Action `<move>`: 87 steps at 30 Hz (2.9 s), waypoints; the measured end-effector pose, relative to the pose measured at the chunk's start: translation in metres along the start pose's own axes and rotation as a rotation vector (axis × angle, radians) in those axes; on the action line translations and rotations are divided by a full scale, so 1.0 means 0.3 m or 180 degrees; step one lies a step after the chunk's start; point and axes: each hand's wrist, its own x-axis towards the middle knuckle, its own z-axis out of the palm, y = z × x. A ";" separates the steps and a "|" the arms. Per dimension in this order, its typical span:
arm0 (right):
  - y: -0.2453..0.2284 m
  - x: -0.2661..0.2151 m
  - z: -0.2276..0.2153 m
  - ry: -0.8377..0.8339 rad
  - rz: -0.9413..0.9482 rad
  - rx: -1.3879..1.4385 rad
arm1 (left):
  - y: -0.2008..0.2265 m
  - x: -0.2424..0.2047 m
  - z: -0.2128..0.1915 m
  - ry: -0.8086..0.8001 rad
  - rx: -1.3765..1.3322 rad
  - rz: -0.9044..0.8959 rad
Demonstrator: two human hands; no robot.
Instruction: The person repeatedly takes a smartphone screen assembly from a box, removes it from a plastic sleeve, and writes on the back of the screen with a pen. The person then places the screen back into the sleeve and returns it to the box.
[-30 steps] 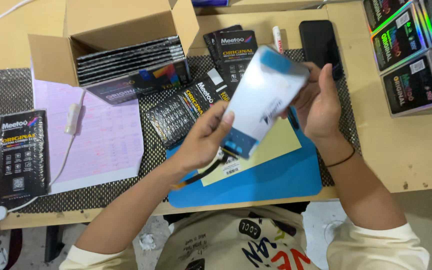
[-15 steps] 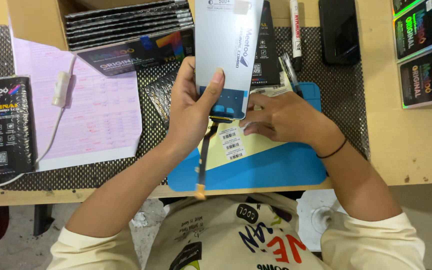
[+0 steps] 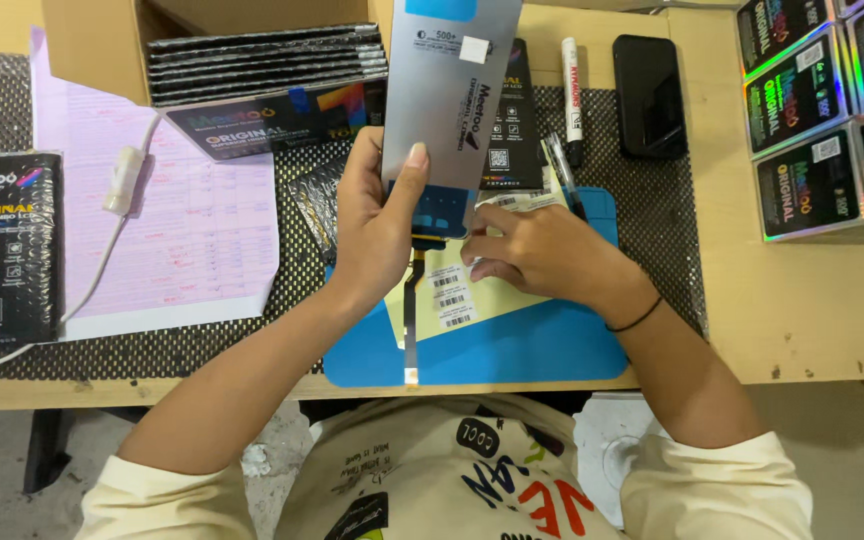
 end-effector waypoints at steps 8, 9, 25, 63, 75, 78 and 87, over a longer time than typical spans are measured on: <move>-0.003 -0.008 0.021 0.0060 0.0024 0.0007 | -0.041 0.008 -0.010 0.0140 0.0014 -0.0015; 0.001 -0.009 0.032 0.0103 0.0027 0.0012 | -0.038 0.008 -0.011 0.0194 -0.0011 -0.0035; 0.022 -0.009 0.059 0.0020 0.0104 0.0342 | 0.031 0.041 -0.018 0.0733 -0.0225 -0.0041; 0.075 -0.039 0.022 -0.0225 0.0290 0.1582 | 0.069 0.023 0.007 0.0527 -0.0018 -0.0092; 0.064 -0.032 -0.073 0.0190 0.0347 0.2674 | 0.068 0.057 -0.043 0.0774 -0.0201 0.0003; 0.078 -0.048 -0.078 0.0460 0.0379 0.2782 | 0.092 0.043 -0.017 0.0667 -0.0184 -0.0106; 0.058 -0.063 -0.063 0.1921 0.0669 0.3258 | 0.008 -0.014 0.043 -0.0422 0.0472 -0.0291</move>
